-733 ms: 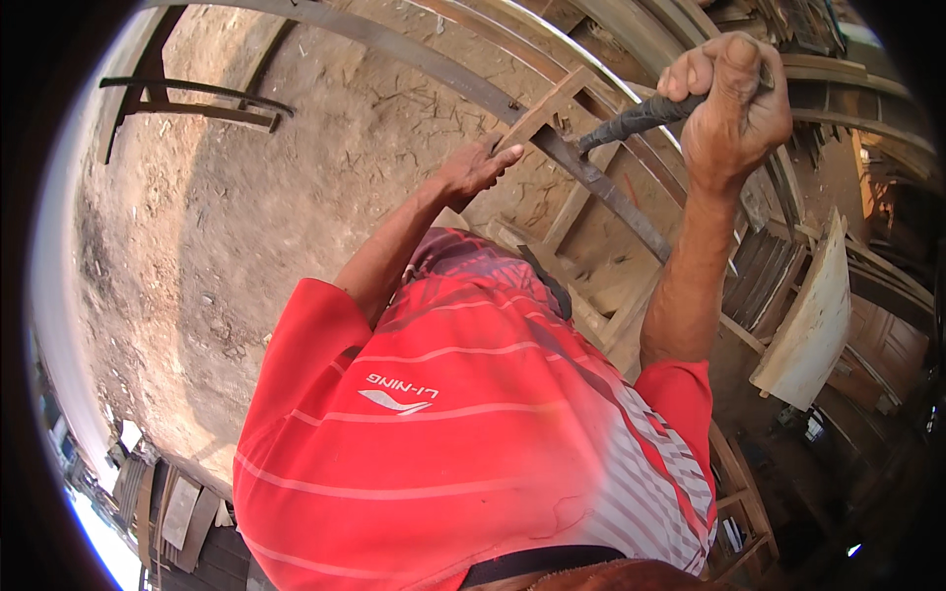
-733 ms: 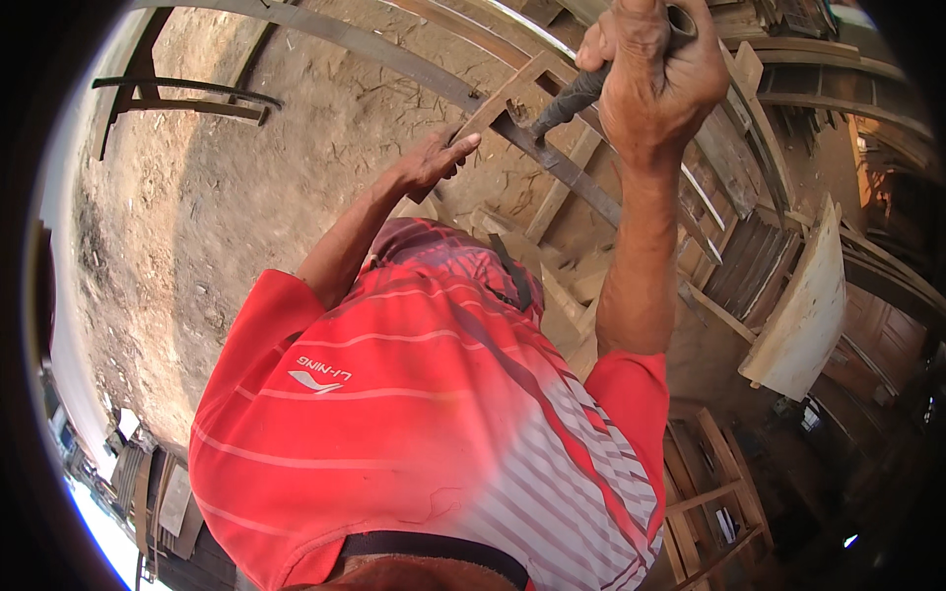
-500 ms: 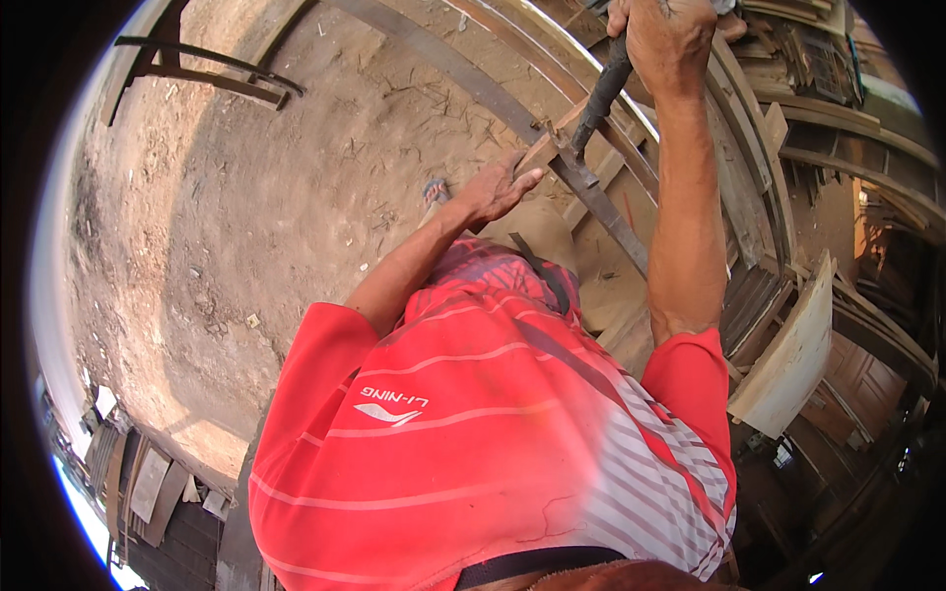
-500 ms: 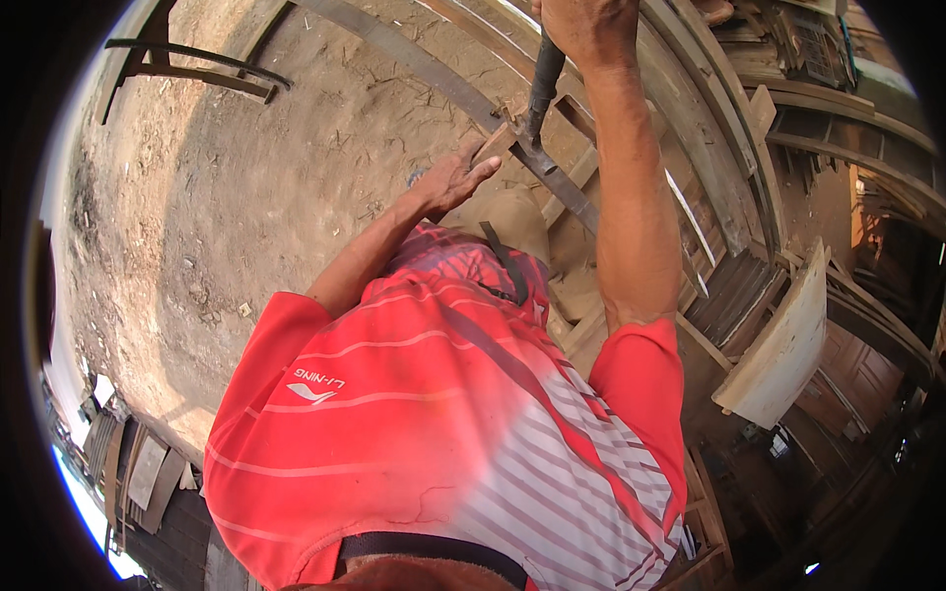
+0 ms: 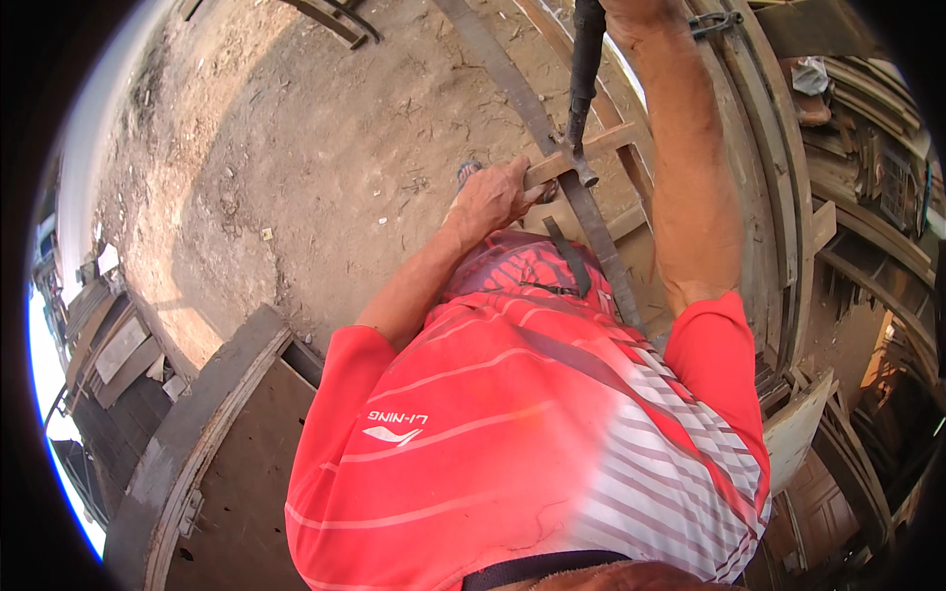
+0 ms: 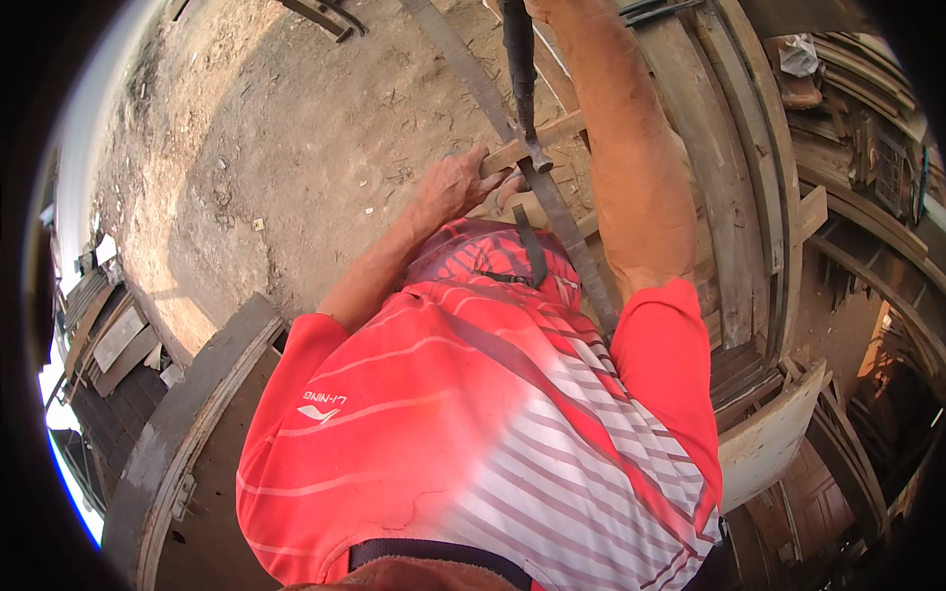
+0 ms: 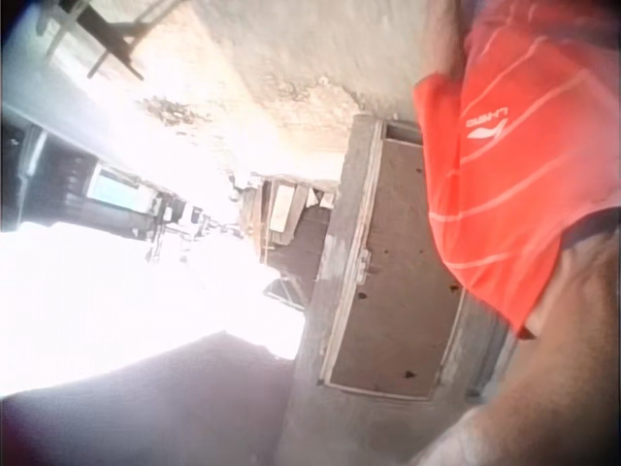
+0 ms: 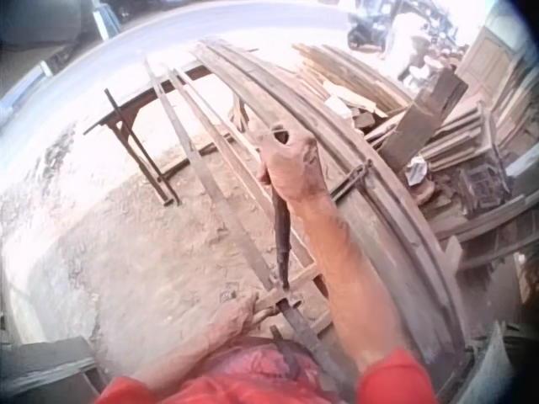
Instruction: The person repeatedly strikes a long, curved metal strip with a hammer while holding it against a wooden workbench. The person adjusts the metal strip's position multiple times and continues hammering along its length.
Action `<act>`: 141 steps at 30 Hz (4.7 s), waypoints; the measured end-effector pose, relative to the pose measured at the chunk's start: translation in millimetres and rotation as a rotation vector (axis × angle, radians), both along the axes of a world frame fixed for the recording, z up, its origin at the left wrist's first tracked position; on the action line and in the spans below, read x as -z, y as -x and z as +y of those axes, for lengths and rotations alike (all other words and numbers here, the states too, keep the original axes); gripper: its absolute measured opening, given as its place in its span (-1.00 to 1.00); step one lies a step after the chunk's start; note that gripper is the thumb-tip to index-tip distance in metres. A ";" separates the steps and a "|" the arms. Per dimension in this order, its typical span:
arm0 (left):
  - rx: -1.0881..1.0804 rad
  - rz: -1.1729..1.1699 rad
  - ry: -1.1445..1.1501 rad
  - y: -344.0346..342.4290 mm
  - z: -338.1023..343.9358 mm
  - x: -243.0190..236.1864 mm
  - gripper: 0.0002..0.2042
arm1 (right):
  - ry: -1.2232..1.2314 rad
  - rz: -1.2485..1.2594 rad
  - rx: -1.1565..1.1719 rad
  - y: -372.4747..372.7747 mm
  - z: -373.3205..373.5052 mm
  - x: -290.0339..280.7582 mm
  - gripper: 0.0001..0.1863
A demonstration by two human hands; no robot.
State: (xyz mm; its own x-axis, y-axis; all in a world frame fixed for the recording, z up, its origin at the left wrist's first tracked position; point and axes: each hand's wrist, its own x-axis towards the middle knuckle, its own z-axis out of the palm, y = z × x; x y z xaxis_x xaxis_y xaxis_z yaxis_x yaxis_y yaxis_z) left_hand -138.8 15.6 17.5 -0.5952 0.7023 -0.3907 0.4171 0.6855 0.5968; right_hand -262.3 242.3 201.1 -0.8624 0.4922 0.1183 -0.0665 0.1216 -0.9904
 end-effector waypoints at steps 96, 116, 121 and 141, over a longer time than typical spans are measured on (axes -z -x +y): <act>-0.308 -0.198 -0.182 407.2 -62.2 14.2 -0.44 | 0.076 0.446 -0.018 185.8 -41.8 -42.9 -0.67; -0.189 -0.005 -0.011 399.4 -57.0 -13.9 -0.44 | -0.362 0.218 -0.104 438.9 -67.6 -2.3 -0.47; -0.264 0.035 0.038 395.9 -51.2 6.5 -0.54 | 0.126 0.151 -0.282 389.4 -57.5 -13.8 -0.56; -0.240 -0.006 0.044 400.1 -54.0 5.2 -0.48 | -0.159 0.681 -0.409 117.3 -74.6 29.5 -0.76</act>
State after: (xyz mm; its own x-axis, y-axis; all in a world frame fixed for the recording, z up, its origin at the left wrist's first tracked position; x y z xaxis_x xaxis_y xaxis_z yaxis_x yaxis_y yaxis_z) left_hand -538.9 -38.4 12.3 -0.7404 0.5233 -0.4218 0.2358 0.7899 0.5661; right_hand -379.6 167.7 171.6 -0.6842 0.0863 0.7241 -0.7181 0.0931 -0.6897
